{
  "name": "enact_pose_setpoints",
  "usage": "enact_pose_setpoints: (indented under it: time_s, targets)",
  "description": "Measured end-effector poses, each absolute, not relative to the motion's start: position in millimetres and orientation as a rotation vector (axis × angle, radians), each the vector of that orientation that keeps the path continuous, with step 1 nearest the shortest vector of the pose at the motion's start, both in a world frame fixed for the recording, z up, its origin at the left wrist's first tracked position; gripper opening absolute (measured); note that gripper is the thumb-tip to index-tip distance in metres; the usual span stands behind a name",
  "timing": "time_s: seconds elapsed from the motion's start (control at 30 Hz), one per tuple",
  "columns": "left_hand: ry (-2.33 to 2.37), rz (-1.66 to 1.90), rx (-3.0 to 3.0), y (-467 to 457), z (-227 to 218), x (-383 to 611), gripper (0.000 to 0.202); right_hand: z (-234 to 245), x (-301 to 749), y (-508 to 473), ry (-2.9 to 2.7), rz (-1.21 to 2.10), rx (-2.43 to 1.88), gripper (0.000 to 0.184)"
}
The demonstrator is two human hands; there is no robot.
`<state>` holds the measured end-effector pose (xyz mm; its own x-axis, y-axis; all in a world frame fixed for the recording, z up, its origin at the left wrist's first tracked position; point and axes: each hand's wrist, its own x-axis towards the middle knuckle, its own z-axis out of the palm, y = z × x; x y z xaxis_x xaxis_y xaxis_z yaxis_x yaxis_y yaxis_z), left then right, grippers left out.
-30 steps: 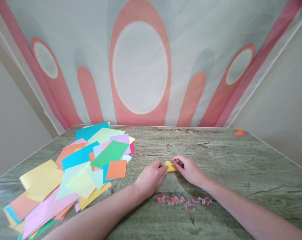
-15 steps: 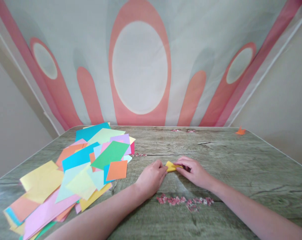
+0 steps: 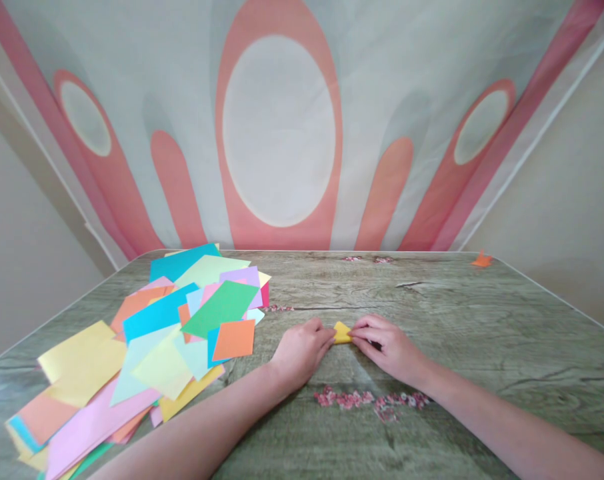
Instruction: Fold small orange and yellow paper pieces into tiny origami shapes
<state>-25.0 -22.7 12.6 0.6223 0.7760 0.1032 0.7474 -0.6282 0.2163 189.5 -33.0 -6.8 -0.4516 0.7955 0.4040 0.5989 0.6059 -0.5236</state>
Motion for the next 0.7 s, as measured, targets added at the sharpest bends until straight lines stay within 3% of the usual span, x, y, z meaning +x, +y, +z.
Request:
enact_pose_setpoints:
  time_s: [0.7]
  targets:
    - [1.293,0.327,2.654,-23.3,13.4,-23.3,0.036,-12.3,190.1,-32.8,-2.271,0.270,-1.040,0.024]
